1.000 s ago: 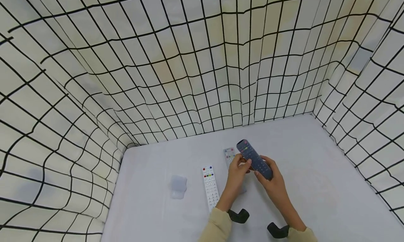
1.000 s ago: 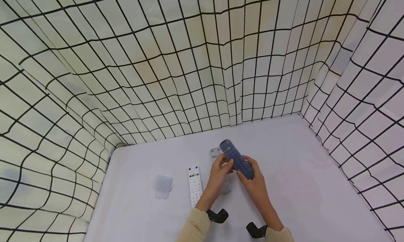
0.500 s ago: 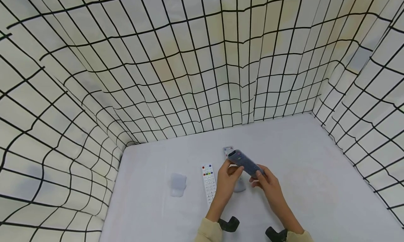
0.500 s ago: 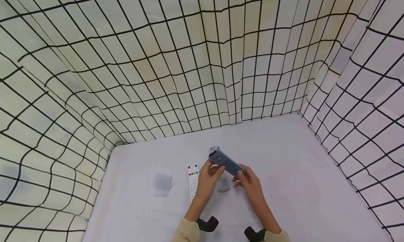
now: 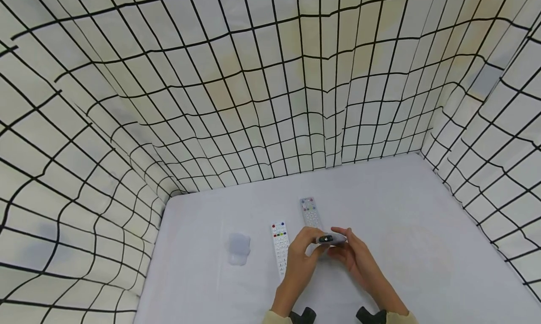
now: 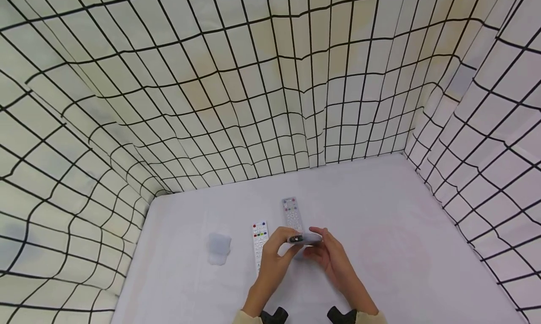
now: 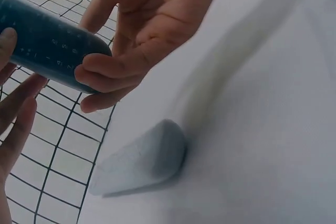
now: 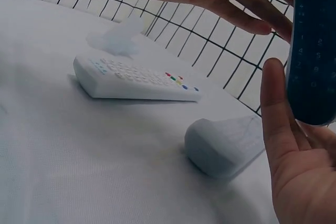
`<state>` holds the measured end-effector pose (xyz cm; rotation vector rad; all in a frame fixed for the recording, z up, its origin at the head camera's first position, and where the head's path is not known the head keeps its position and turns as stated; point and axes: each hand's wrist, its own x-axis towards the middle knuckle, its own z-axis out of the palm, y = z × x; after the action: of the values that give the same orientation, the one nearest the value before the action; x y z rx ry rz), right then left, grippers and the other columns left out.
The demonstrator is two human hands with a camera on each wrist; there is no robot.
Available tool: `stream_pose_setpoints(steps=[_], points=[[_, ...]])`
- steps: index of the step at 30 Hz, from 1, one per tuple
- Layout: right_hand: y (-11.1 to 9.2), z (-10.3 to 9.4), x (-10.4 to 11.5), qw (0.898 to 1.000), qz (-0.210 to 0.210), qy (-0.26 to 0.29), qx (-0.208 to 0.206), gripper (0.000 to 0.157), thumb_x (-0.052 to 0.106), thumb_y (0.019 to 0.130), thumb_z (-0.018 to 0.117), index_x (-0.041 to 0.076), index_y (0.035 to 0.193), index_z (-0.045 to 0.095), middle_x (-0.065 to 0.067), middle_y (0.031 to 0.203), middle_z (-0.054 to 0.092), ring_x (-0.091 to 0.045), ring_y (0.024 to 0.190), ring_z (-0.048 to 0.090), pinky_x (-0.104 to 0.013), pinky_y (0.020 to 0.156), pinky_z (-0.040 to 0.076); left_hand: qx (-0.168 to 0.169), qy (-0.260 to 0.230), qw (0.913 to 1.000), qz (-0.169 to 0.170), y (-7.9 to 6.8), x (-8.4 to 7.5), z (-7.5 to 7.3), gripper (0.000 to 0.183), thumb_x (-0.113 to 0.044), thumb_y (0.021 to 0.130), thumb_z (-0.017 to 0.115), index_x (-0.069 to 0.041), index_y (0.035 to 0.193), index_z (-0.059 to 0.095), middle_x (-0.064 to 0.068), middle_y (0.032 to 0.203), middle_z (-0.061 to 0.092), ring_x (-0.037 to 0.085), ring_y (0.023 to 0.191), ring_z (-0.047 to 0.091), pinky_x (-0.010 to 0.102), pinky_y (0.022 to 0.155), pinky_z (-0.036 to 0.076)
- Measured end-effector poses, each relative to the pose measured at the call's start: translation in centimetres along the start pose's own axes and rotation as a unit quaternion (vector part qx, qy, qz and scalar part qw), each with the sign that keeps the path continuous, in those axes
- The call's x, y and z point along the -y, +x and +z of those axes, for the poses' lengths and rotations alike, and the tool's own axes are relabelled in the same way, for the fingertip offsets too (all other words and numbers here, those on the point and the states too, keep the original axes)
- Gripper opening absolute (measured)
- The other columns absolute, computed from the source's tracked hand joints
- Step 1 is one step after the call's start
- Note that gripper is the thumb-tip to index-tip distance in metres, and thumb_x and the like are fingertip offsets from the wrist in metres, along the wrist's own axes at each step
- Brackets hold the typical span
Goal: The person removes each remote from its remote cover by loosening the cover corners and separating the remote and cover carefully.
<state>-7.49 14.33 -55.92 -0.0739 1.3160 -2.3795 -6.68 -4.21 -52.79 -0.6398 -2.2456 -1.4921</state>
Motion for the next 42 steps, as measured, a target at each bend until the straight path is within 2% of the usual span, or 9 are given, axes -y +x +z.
stream_pose_setpoints(steps=[4,9,12,15,20,25,31,38,42], points=[[0.0,0.2,0.1,0.998,0.050,-0.016,-0.041,0.063,0.038,0.107,0.036,-0.006,0.150,0.025,-0.008,0.137,0.053,-0.006,0.111,0.063,-0.024,0.092,0.054,0.027,0.008,0.9995,0.016,-1.3,-0.1,-0.3,0.045,0.008,0.082,0.072,-0.025,0.112,0.069,-0.008,0.114,0.064,0.008,0.110,0.064,0.022,0.092,0.054],[-0.3,0.0,0.2,0.995,0.064,-0.031,-0.066,0.057,0.030,0.105,0.047,-0.001,0.150,0.030,-0.010,0.137,0.057,-0.009,0.122,0.060,-0.023,0.096,0.052,0.062,-0.034,0.9963,-0.049,-3.0,-0.1,-0.8,0.045,0.007,0.085,0.069,-0.025,0.116,0.066,-0.006,0.119,0.062,0.011,0.112,0.063,0.026,0.087,0.056],[-0.4,-0.1,0.2,0.995,0.053,-0.057,-0.061,0.056,0.027,0.104,0.049,0.000,0.149,0.032,-0.006,0.131,0.064,-0.010,0.123,0.059,-0.023,0.097,0.051,0.084,-0.081,0.9863,-0.116,-3.8,0.1,-1.2,0.038,-0.002,0.089,0.068,-0.020,0.123,0.062,0.000,0.120,0.063,0.011,0.107,0.066,0.025,0.082,0.058],[-0.5,-0.1,0.2,0.995,0.033,-0.087,-0.046,0.054,0.025,0.104,0.049,-0.002,0.148,0.033,-0.004,0.130,0.066,-0.012,0.125,0.059,-0.024,0.096,0.051,0.106,-0.166,0.9589,-0.204,-4.3,0.4,-1.8,0.033,-0.011,0.096,0.062,-0.010,0.129,0.058,0.012,0.118,0.065,0.012,0.099,0.070,0.029,0.081,0.059],[-0.6,0.3,0.3,0.990,-0.005,-0.142,-0.022,0.049,0.021,0.104,0.048,-0.003,0.144,0.037,-0.006,0.131,0.066,-0.018,0.125,0.060,-0.027,0.095,0.052,0.139,-0.256,0.8929,-0.343,-4.4,0.8,-2.8,0.038,-0.032,0.104,0.048,-0.010,0.134,0.055,0.014,0.117,0.066,0.011,0.093,0.068,0.030,0.078,0.058],[-0.7,1.1,0.4,0.982,-0.016,-0.182,-0.038,0.045,0.022,0.101,0.054,0.002,0.140,0.044,-0.012,0.136,0.063,-0.019,0.125,0.060,-0.026,0.096,0.052,0.173,-0.264,0.8618,-0.397,-4.2,0.7,-2.9,0.041,-0.038,0.100,0.054,-0.017,0.135,0.055,0.007,0.122,0.065,0.014,0.099,0.064,0.029,0.080,0.054],[-0.6,1.7,0.6,0.970,-0.014,-0.230,-0.073,0.044,0.029,0.099,0.059,0.008,0.137,0.050,-0.013,0.135,0.063,-0.009,0.117,0.065,-0.024,0.093,0.053,0.184,-0.254,0.8614,-0.400,-4.3,0.6,-2.5,0.050,-0.032,0.092,0.068,-0.011,0.136,0.054,0.010,0.124,0.064,0.017,0.102,0.068,0.026,0.082,0.054],[-0.1,2.5,0.6,0.947,-0.008,-0.289,-0.139,0.049,0.038,0.093,0.067,0.012,0.132,0.055,-0.010,0.129,0.063,-0.011,0.102,0.067,-0.023,0.084,0.055,0.144,-0.214,0.8942,-0.366,-4.4,0.2,-1.8,0.043,-0.018,0.088,0.073,-0.010,0.128,0.059,0.010,0.114,0.066,0.008,0.085,0.071,0.021,0.071,0.056],[0.0,2.6,0.7,0.939,-0.024,-0.311,-0.146,0.040,0.037,0.093,0.067,0.013,0.125,0.060,-0.008,0.116,0.069,-0.013,0.093,0.069,-0.026,0.080,0.057,0.131,-0.187,0.9046,-0.360,-4.2,-0.1,-1.9,0.041,-0.017,0.086,0.074,-0.011,0.125,0.061,0.010,0.113,0.065,0.006,0.080,0.069,0.020,0.069,0.055]])
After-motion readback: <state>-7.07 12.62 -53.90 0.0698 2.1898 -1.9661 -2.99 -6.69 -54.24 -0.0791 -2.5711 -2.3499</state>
